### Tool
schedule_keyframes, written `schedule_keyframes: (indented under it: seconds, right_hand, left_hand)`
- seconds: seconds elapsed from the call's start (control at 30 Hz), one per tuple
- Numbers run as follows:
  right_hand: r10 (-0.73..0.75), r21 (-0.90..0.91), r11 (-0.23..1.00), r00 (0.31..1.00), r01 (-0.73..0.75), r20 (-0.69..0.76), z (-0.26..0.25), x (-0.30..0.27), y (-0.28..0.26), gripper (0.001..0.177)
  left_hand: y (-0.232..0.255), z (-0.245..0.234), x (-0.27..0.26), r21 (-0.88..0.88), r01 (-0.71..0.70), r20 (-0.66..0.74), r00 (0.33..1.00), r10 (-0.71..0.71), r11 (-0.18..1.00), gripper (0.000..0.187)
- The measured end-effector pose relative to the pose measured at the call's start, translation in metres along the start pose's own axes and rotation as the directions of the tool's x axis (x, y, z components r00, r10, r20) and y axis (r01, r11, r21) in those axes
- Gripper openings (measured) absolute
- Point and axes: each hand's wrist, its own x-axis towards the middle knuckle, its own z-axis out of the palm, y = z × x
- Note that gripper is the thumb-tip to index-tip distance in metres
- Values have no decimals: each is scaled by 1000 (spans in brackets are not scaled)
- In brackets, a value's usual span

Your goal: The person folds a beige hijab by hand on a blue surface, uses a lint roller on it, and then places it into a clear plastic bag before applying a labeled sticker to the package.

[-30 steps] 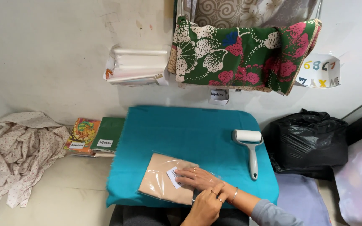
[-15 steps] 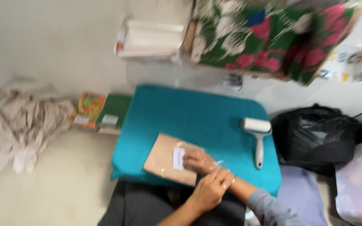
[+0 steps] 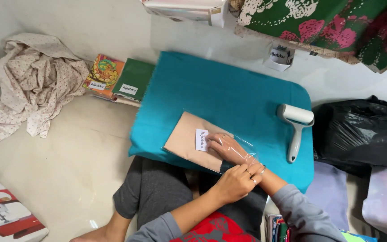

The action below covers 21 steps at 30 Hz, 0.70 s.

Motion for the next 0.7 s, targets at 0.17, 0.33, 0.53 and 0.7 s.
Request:
schedule_keyframes:
  seconds: [0.17,0.33,0.53,0.7]
  right_hand:
    - [132,34,990,984,-137,120,12,-8,7,31]
    - [554,278,653,694,-705,459,-57,45,-43,56]
    - [49,79,995,984,-63,170,5,-3,6,26]
    - [-108,-265,953,982,146,152,5,2,5,39]
  left_hand:
    - [0,6,-6,3,23,17,1000,-23,1000,16]
    - [0,4,-5,2,21,21,1000,-21,1000,17]
    - [0,7,-7,7,24,6,1000,-24,1000,13]
    - [1,3,-4,-36,7,8,1000,-7,999,10]
